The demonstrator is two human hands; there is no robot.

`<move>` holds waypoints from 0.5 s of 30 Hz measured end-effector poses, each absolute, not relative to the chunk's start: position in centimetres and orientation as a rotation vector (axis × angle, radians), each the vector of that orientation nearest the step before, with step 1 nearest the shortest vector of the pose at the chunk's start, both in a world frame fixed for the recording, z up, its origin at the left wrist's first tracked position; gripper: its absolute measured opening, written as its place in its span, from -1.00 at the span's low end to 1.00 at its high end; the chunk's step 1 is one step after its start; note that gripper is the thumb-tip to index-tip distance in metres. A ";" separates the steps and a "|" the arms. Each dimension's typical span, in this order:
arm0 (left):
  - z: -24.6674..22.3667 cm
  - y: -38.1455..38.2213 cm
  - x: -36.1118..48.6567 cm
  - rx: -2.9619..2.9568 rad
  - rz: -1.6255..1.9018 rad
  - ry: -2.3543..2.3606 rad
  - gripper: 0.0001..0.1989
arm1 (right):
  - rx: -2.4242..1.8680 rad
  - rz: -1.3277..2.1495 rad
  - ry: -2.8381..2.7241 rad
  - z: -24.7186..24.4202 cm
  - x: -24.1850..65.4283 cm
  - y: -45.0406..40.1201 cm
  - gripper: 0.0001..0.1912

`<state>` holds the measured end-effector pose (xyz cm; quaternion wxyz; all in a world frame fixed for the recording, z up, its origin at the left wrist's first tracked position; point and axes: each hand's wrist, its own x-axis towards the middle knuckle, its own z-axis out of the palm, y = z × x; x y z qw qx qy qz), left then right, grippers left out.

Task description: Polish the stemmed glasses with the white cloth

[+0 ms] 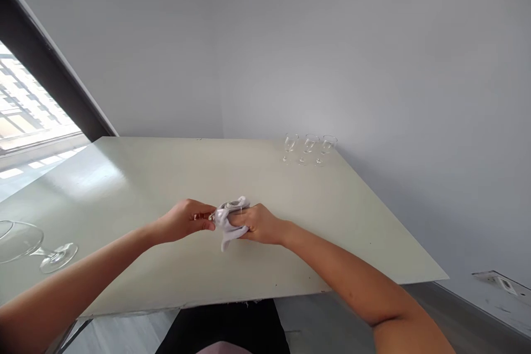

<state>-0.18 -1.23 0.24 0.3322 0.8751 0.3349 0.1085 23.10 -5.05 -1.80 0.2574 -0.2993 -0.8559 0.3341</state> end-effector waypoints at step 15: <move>-1.2 -0.5 -1.1 1.579 0.351 1.076 -0.68 | -1.146 0.130 -2.159 0.2 27.6 -3.6 -0.58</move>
